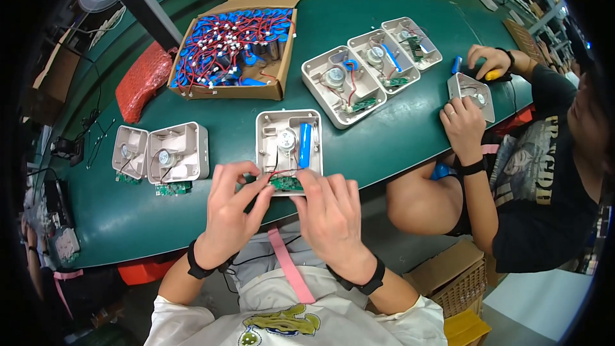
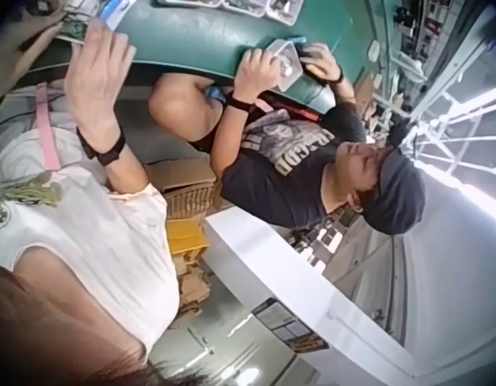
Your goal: Assembling electronic components into plastic housings by hand.
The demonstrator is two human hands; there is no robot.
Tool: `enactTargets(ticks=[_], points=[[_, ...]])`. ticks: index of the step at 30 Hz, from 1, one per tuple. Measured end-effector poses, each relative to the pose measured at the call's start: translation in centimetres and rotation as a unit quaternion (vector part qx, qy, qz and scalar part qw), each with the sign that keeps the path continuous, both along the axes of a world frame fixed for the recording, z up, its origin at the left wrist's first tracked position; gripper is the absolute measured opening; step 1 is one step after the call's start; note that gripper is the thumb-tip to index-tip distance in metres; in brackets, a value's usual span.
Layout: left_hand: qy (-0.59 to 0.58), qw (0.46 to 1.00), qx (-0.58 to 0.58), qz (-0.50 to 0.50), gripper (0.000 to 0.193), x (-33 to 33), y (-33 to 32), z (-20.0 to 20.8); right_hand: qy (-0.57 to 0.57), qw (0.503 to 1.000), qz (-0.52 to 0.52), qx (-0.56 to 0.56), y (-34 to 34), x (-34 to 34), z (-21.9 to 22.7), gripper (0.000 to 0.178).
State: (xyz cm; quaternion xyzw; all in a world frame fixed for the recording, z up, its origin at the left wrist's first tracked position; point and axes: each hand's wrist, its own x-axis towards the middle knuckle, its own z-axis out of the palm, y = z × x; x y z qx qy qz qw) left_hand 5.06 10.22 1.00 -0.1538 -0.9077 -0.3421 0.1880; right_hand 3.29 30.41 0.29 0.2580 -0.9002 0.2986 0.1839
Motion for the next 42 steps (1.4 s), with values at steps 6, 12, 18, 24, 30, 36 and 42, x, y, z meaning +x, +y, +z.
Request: enactTargets(ticks=[6,12,18,24,30,36,42], points=[[-0.067,0.991,-0.075,-0.087,0.057,-0.2,0.6,0.9,-0.008,0.991,-0.004,0.130,2.3,-2.3,1.8,0.048],[-0.105,0.978,-0.003,-0.179,0.069,-1.2,0.7,0.5,-0.014,0.992,-0.045,0.116,0.9,-2.6,1.4,0.047],[-0.090,0.988,0.031,-0.119,0.064,0.9,-0.7,2.1,0.022,0.990,-0.049,0.132,1.6,-4.5,1.0,0.045],[0.064,0.984,-0.079,0.146,0.029,3.5,-9.3,3.6,0.030,0.987,-0.052,0.146,3.6,-7.4,0.5,0.045],[0.033,0.954,-0.120,0.273,0.022,2.8,-20.7,3.2,0.038,0.980,-0.063,0.184,5.4,-11.6,0.7,0.046],[0.049,0.952,-0.164,0.252,0.025,3.4,-16.7,2.7,0.031,0.987,-0.077,0.138,4.7,-11.8,2.6,0.042],[0.021,0.972,-0.143,0.183,0.030,2.3,-13.8,1.5,-0.004,0.998,0.045,0.035,-0.5,-6.5,5.1,0.035]])
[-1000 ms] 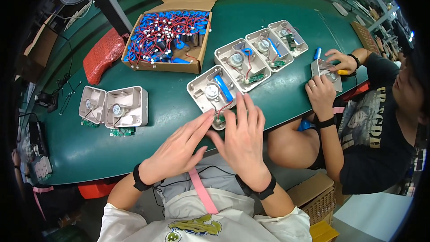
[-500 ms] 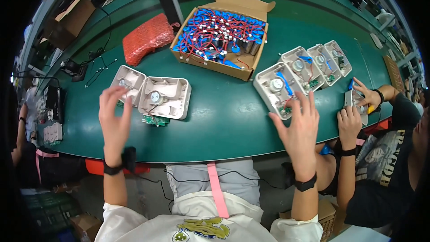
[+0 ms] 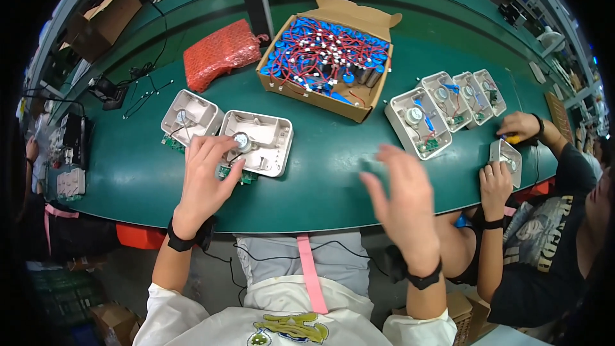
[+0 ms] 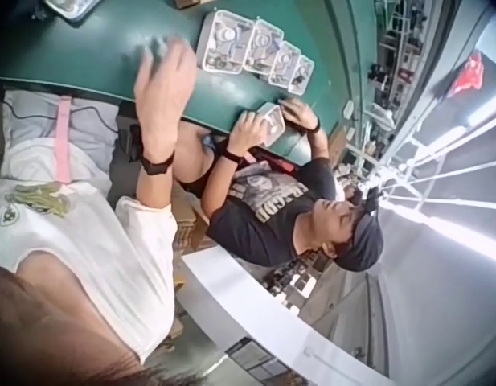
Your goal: Assembling electronic components into plastic housings by hand.
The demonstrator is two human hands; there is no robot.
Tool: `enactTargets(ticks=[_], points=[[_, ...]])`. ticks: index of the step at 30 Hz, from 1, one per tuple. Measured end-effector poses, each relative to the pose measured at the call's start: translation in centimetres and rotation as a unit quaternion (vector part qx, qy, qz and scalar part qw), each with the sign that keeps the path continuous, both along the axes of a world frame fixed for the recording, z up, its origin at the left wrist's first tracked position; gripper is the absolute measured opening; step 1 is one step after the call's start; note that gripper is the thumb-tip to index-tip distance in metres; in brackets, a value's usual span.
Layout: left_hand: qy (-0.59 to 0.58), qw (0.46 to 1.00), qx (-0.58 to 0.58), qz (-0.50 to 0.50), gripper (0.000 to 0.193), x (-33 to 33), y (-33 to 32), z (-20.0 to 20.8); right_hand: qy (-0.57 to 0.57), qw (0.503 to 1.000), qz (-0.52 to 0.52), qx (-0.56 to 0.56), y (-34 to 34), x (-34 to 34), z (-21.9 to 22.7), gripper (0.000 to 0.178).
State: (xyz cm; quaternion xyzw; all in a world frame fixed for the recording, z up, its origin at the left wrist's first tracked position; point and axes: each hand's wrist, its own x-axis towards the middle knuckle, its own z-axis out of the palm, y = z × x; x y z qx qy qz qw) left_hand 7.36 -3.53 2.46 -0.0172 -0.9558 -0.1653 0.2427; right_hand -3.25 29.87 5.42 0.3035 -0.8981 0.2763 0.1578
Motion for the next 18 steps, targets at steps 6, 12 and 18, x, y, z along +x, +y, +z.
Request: enactTargets(ticks=[6,12,18], points=[[-0.057,0.991,0.046,-0.113,0.036,-1.3,2.7,0.1,-0.039,0.984,0.173,-0.025,-4.1,1.2,-0.3,0.035],[-0.070,0.959,0.192,-0.197,0.052,-3.2,4.2,1.8,-0.128,0.970,0.188,-0.085,-6.3,0.3,-1.0,0.033],[-0.256,0.862,0.415,-0.135,0.056,-4.0,1.7,0.9,-0.132,0.968,0.196,-0.088,-5.9,-1.6,-2.5,0.023]])
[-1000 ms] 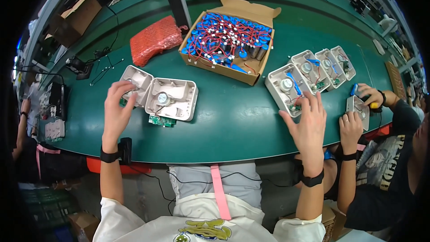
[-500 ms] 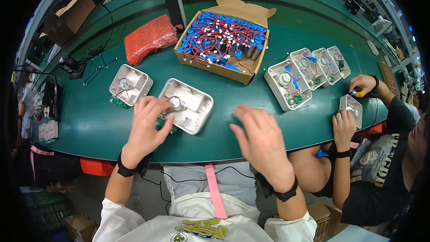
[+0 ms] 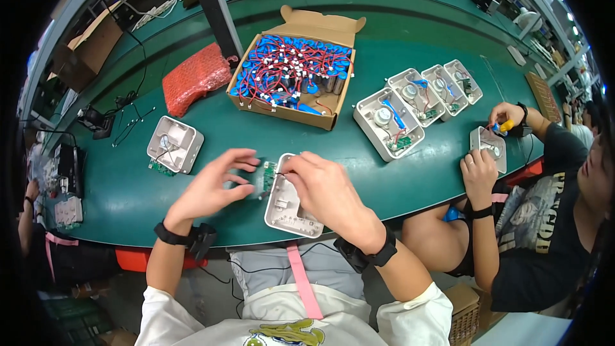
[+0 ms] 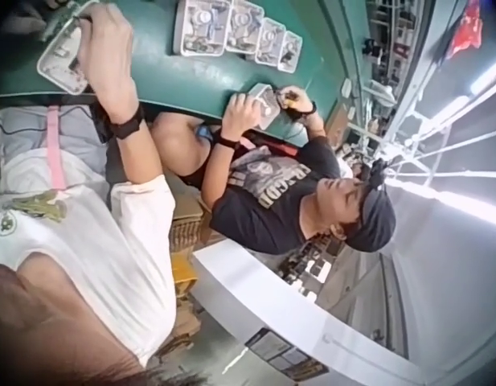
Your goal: Assembling electronic components into plastic housings by hand.
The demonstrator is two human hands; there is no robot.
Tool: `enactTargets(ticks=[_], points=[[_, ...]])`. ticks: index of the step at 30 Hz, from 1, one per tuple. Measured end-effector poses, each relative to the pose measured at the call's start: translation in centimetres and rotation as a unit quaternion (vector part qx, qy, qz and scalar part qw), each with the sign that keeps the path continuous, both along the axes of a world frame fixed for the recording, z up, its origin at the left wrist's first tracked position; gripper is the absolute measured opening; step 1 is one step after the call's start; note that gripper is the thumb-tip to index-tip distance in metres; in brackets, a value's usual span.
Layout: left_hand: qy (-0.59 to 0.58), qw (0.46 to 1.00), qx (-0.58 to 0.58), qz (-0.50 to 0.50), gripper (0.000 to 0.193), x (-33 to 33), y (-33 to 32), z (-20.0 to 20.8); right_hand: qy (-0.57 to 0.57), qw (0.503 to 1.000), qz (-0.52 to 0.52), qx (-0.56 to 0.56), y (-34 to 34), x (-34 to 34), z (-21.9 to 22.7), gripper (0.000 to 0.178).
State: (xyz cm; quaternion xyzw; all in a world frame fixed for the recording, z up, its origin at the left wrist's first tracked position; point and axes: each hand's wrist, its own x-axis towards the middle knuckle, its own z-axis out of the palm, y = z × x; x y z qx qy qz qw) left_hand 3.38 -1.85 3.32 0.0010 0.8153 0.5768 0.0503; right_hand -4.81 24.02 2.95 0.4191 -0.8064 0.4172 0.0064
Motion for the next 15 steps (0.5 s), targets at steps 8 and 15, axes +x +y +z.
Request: enactTargets(ticks=[8,15], points=[[-0.061,0.995,-0.013,-0.081,0.038,-3.4,2.6,0.0,-0.337,0.921,-0.065,-0.186,1.7,0.4,1.6,0.010],[-0.051,0.996,0.048,-0.062,0.024,-4.1,2.9,-1.2,-0.338,0.912,-0.073,-0.222,2.4,0.9,3.5,0.009]])
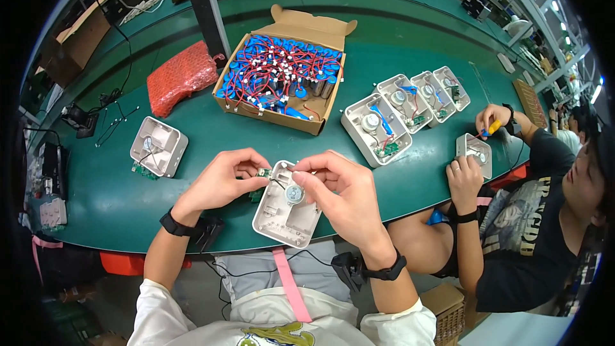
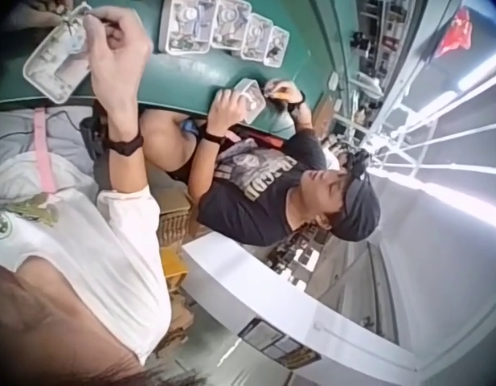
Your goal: Assembling electronic components into plastic housings by hand.
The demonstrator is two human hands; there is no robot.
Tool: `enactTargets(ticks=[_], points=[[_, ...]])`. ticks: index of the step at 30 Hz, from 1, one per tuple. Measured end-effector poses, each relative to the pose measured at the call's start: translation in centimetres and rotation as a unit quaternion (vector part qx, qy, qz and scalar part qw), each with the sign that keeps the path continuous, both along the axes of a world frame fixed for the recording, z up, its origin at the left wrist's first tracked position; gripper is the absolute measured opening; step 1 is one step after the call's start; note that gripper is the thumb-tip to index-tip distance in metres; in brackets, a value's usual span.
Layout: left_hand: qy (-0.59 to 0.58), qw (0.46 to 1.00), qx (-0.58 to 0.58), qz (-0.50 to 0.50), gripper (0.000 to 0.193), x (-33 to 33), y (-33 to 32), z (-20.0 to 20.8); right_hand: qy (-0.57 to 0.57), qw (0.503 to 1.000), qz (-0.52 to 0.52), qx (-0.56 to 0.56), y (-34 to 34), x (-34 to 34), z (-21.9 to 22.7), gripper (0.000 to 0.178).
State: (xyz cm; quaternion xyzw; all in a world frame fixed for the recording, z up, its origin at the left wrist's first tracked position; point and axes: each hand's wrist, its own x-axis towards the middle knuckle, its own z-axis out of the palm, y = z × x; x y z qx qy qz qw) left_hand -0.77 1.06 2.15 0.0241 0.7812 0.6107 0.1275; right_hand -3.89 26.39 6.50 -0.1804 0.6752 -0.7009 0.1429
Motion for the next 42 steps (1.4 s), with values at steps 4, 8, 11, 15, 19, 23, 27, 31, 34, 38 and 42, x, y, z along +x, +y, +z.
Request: enactTargets(ticks=[4,8,11,15,19,23,27,31,34,38,42], points=[[-0.012,1.000,0.015,-0.004,0.022,0.1,-0.1,-0.3,-0.039,0.999,-0.001,-0.015,0.3,0.4,0.9,0.009],[0.004,0.999,0.048,-0.009,0.021,0.5,-0.2,-1.0,-0.072,0.997,0.005,-0.029,0.4,0.4,1.0,0.008],[-0.005,0.998,0.064,0.001,0.021,0.5,-0.2,-1.4,-0.081,0.996,0.012,-0.034,0.6,0.3,0.9,0.009],[-0.007,0.997,0.072,0.012,0.021,0.7,-0.3,-1.7,-0.065,0.997,0.014,-0.030,0.4,0.3,0.9,0.012],[0.005,0.997,0.073,0.012,0.021,0.8,-0.2,-1.7,-0.031,0.999,-0.015,-0.018,0.1,0.6,0.9,0.012],[0.027,0.997,0.077,0.019,0.020,0.8,-0.1,-2.3,-0.015,0.999,-0.044,-0.015,0.2,0.5,0.6,0.012],[0.031,0.996,0.084,0.028,0.020,1.0,-0.2,-2.3,-0.025,0.998,-0.058,0.001,0.2,0.3,0.6,0.012],[0.057,0.995,0.076,0.041,0.020,1.0,0.3,-2.4,-0.033,0.997,-0.043,0.063,-0.2,0.4,1.2,0.010],[0.085,0.994,0.058,0.048,0.019,1.0,0.7,-2.4,-0.034,0.990,-0.018,0.138,-1.0,0.5,0.7,0.010],[0.115,0.991,0.036,0.053,0.018,1.2,0.7,-2.1,0.084,0.957,0.007,0.277,-3.3,0.6,-1.2,0.011],[0.122,0.991,0.025,0.053,0.016,1.4,0.7,-2.0,0.029,0.965,0.013,0.262,-4.2,0.2,-1.8,0.013]])
